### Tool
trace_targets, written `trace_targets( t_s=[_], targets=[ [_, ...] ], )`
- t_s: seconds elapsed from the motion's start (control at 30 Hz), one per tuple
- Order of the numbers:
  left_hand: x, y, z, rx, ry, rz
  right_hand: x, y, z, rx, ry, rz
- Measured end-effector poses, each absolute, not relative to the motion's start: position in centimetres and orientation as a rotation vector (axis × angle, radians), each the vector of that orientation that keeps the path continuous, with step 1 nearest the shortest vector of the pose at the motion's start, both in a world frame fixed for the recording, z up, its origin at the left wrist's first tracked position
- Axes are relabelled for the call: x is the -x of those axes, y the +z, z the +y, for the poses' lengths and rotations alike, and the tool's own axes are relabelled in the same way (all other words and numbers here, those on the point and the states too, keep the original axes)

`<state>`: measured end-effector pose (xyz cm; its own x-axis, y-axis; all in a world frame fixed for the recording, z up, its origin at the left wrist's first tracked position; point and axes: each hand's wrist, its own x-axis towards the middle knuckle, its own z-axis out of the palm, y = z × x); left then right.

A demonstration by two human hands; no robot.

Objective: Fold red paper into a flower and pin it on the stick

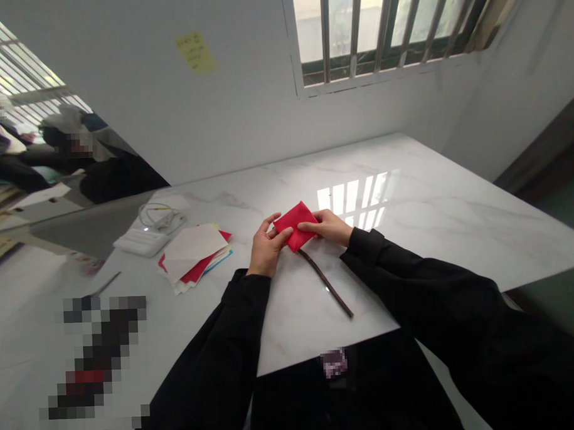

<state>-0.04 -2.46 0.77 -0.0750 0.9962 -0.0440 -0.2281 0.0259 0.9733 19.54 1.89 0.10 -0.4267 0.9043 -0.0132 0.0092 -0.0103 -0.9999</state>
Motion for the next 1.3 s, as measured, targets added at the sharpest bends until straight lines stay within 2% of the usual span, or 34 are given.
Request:
trace_targets(
  t_s=[0.43, 1.3],
  targets=[
    [0.08, 0.77, -2.36, -1.047, 1.417, 1.113, -19.57, -0.15, 2.04, 0.98, 1.464, -1.556],
    [0.02, 0.56, -2.35, -1.027, 1.296, 1.028, -19.44, -0.52, 2.2, 0.907, 1.491, -1.618]
  ],
)
